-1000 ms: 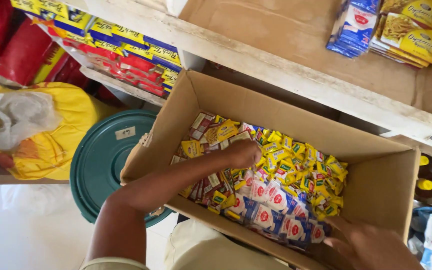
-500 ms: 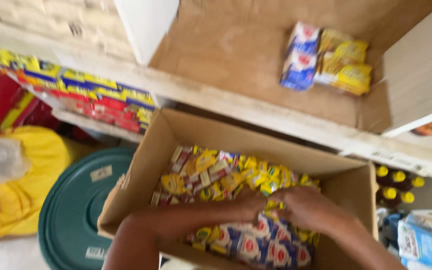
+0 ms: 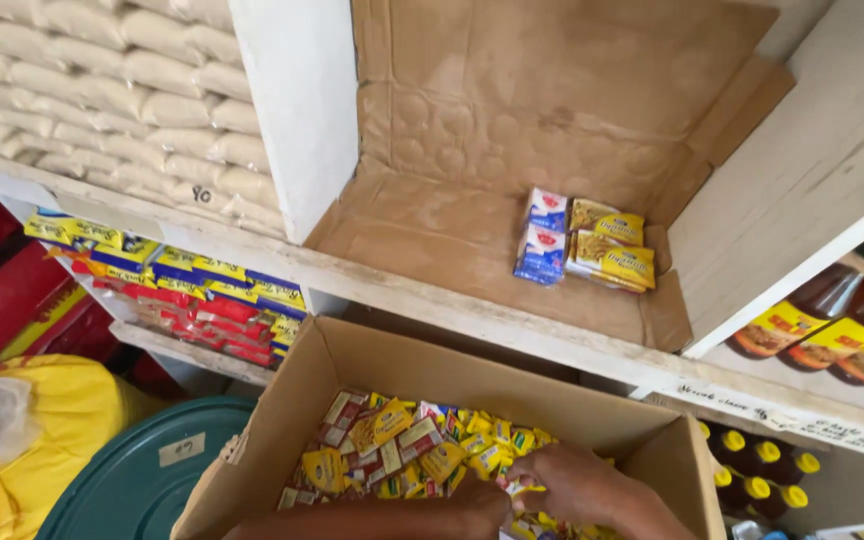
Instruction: The person is stocking a grocery shelf with small condiment or seasoning packets from a cardboard box.
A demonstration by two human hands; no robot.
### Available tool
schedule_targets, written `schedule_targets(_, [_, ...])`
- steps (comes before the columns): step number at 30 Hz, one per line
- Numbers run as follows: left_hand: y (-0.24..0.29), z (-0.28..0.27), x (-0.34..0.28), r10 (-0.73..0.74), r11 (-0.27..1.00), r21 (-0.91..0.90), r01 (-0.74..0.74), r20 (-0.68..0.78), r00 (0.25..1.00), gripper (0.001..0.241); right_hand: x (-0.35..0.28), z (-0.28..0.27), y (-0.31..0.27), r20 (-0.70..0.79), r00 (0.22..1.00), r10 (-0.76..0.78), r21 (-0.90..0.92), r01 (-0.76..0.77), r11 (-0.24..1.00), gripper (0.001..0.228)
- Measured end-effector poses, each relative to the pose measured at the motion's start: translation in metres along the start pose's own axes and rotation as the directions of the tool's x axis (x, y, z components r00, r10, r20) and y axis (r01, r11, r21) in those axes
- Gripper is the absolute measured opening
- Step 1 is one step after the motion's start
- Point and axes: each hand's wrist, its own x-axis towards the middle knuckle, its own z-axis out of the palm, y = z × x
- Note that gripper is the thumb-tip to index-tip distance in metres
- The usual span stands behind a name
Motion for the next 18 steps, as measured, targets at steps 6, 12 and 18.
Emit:
schedule_targets(6, [-0.051, -0.025, 0.009, 0.111, 0.958, -0.242, -0.152, -0.178, 0.978, 0.023, -0.015, 0.001, 0.017, -0.172, 0.982, 0.083, 0.071, -0.072, 0.995, 0.051])
schedule_targets(12, [0.032, -0.154, -0.058, 0.027, 0.949, -0.292, -0.12, -0.304, 0.952, 0.021, -0.006, 0.013, 0.024, -0.188, 0.982, -0.004, 0.417, 0.083, 0.905, 0.052])
schedule_targets(18, [0.047, -0.221, -0.076, -0.047, 0.83, -0.498, -0.252, -0.512, 0.858, 0.025, -0.004, 0.003, -0.004, -0.348, 0.931, 0.114, 0.75, 0.204, 0.63, 0.032])
